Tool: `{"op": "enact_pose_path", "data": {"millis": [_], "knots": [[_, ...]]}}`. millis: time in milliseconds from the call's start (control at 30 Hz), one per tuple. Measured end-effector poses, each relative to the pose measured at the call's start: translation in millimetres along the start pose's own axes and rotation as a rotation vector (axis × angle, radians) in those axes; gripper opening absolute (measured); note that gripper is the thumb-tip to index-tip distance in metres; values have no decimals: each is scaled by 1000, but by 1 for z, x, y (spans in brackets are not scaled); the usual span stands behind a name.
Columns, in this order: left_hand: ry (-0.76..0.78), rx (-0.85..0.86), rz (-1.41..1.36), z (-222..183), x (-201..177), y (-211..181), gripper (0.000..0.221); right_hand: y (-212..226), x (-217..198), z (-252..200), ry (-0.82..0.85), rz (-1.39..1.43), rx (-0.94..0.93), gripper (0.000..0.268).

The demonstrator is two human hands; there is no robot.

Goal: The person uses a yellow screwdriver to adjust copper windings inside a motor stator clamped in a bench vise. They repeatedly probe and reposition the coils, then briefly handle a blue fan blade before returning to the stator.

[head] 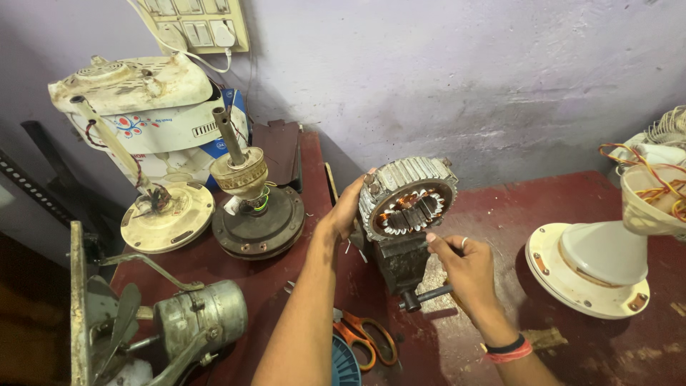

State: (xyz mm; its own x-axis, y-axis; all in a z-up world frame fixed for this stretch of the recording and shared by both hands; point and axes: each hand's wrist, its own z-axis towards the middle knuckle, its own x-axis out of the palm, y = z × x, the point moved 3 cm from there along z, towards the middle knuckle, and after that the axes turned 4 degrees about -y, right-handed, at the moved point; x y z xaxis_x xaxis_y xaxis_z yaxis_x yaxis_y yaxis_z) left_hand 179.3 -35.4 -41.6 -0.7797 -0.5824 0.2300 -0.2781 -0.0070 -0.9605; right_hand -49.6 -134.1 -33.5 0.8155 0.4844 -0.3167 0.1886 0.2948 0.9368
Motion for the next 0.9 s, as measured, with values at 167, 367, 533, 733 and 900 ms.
{"op": "enact_pose_path", "data": {"millis": [167, 367, 533, 733, 900], "knots": [[-13, -35, 34, -4, 0, -2, 85, -9, -3, -3, 44, -46, -17, 28], [37, 30, -21, 1, -2, 1, 85, 3, -16, 36, 78, 128, 25, 86], [43, 36, -10, -1, -1, -3, 91, 25, 9, 73, 467, 698, -186, 105], [21, 16, -5, -8, 1, -5, 94, 3, 29, 85, 688, 759, -105, 75], [127, 109, -153, -8, 2, -7, 87, -11, 30, 91, 710, 736, -82, 75]]}}
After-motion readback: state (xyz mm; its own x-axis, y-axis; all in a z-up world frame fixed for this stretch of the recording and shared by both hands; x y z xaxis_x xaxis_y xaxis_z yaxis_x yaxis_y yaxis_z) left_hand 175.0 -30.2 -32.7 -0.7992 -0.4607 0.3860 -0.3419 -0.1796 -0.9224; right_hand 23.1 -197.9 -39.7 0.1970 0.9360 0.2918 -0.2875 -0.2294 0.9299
